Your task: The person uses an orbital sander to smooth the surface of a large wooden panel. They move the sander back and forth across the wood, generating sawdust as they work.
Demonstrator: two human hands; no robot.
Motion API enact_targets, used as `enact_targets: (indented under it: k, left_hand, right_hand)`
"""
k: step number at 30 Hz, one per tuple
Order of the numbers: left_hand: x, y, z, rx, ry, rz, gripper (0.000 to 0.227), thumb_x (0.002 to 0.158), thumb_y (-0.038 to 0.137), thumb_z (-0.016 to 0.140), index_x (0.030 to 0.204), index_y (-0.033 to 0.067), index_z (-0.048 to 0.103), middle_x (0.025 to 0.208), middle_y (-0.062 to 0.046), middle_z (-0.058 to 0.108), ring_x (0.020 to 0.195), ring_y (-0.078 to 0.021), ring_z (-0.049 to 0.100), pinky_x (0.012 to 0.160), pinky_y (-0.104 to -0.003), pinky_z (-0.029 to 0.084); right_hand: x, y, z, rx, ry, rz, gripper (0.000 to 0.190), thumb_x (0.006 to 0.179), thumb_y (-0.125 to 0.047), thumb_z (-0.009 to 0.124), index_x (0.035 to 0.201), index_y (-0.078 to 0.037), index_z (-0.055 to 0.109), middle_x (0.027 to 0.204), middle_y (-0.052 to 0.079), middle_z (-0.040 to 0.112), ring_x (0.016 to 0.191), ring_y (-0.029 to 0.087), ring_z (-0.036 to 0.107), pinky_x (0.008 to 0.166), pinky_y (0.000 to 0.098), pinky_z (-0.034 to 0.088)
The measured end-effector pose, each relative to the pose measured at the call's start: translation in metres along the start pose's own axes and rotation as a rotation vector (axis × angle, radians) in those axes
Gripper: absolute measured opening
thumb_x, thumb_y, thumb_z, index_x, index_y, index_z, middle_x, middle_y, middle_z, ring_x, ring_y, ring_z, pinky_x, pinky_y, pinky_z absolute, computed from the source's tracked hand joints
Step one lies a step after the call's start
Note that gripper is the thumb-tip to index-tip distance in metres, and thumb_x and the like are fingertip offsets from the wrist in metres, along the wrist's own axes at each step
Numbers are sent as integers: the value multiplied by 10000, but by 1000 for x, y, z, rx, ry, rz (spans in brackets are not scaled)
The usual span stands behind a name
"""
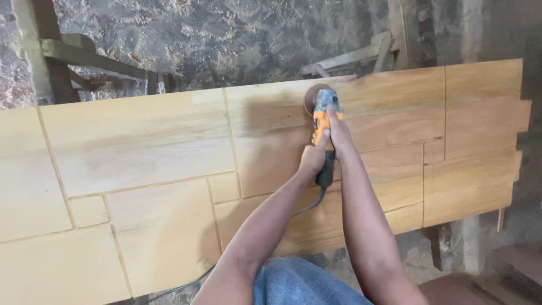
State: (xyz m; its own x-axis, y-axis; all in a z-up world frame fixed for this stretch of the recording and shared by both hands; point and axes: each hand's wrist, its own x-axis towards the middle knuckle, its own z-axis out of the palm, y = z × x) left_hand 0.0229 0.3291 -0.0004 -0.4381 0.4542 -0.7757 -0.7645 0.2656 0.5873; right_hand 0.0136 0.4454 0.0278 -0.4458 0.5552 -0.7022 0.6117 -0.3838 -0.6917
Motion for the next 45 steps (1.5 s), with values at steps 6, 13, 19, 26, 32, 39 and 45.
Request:
enact_targets:
  k: [6,13,19,26,32,39,45]
  left_hand:
    - [-23,4,-49,-67,25,-28,823,908,703,592,813,-108,689,711,-189,694,562,-230,681,509,-394,548]
    - [-51,22,-104,-246,-6,-23,777,905,695,568,864,-71,688,682,-138,682,526,-242,673,484,-388,563]
    - [-55,13,-151,-296,-1,-2,828,900,778,490,856,-26,683,659,-119,677,519,-228,672,509,-364,566]
    - [-63,-9,-200,-464,143,-11,807,947,749,409,1084,3,682,800,-98,718,665,-219,712,626,-378,609]
    - [-77,-12,-193,-848,147,95,827,930,728,389,1323,22,566,1107,-153,741,986,-256,753,880,-412,625]
    - [-36,-42,-116,-554,89,120,788,1001,706,426,1326,14,614,932,-106,713,736,-213,690,650,-365,579]
    - [-12,-54,-15,30,-22,-55,931,913,782,492,887,-119,725,746,-162,701,619,-208,672,533,-362,519]
  right_hand:
    - [-28,5,49,-58,-13,-58,637,920,-661,602,1029,-45,725,817,40,709,674,139,682,602,315,550]
    - [-49,2,111,24,-120,-69,617,890,-643,644,972,-35,708,761,58,684,605,165,673,553,329,550]
    - [-56,13,164,19,-163,-103,586,856,-605,705,914,-23,738,744,70,693,587,179,664,532,353,548]
    - [-79,15,223,-339,-204,-219,699,808,-701,672,870,-16,800,751,85,765,695,152,742,617,349,565]
    - [-100,-3,238,-606,-383,-261,659,790,-722,696,966,-95,795,839,68,776,791,152,738,715,331,559]
    - [-42,30,140,-519,-266,-177,752,792,-783,611,922,-68,805,824,80,771,763,190,741,676,353,563]
    - [-22,50,-1,-164,-11,-82,779,864,-782,565,1084,-53,729,867,43,724,755,141,693,675,308,550]
